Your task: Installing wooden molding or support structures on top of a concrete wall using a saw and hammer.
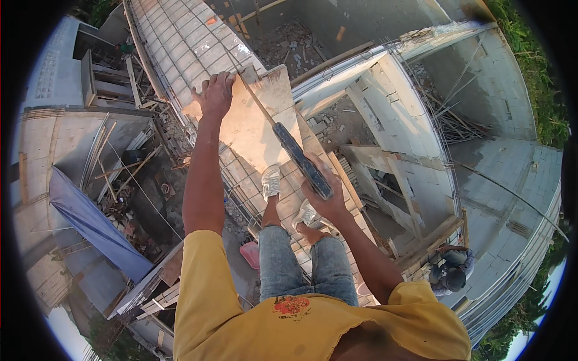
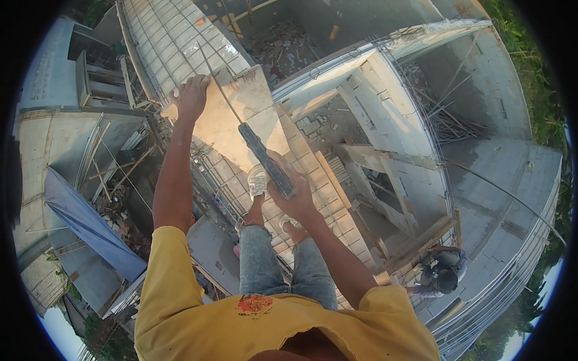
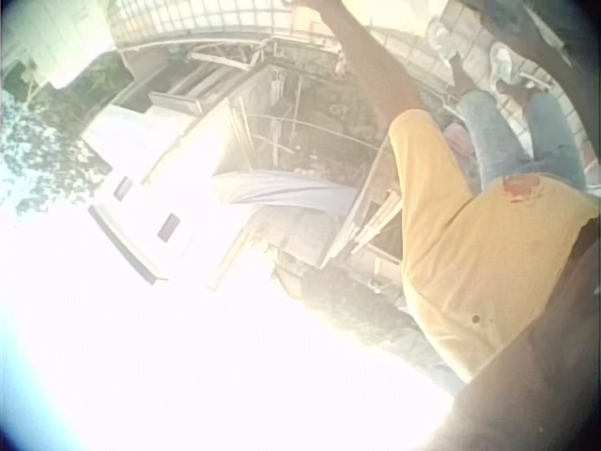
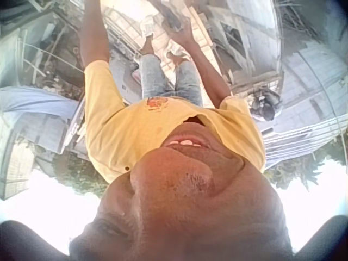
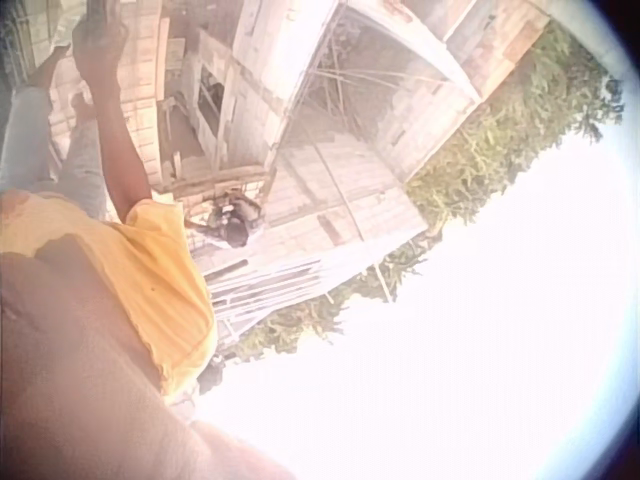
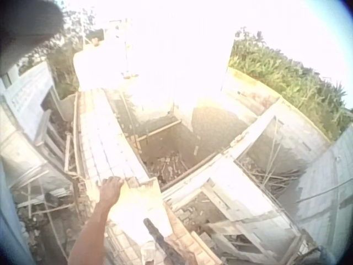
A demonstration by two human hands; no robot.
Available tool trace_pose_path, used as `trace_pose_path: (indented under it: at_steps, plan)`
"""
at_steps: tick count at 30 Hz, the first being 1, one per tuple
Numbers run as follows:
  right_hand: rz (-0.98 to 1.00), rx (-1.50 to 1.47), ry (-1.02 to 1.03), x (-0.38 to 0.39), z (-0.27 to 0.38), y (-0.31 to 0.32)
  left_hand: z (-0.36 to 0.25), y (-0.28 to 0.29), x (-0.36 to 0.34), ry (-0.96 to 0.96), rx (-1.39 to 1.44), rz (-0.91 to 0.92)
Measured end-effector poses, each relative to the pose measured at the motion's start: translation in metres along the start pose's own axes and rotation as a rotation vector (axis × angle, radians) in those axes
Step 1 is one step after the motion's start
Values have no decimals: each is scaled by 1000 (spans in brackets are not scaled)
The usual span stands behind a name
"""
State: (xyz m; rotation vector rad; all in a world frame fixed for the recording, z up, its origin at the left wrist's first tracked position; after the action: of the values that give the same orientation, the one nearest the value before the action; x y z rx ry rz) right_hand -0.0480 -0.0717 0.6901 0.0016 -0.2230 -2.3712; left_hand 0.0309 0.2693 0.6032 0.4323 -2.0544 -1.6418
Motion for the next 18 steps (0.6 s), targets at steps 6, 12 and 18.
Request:
trace_pose_path:
  at_steps: [6,12,18]
  plan:
    - [-158,39,-112,-30,15,-27,-35,-8,-56,-109,21,139]
    - [-256,56,-22,-33,-34,-58,-31,-23,-84,-129,23,141]
    - [-186,75,-96,-47,-71,-50,-17,-21,-105,-131,17,28]
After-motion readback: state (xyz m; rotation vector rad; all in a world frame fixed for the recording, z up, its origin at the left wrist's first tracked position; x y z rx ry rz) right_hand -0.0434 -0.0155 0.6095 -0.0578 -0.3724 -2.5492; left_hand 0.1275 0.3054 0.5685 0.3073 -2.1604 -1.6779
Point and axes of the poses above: each hand's wrist, its own x-axis away from the middle knuckle, its own y-axis out of the back of the hand, z = x × y, the point moved 5 cm from there along -x, towards the middle knuckle, and after that the axes turned 11 degrees about z, right-handed, at the moved point
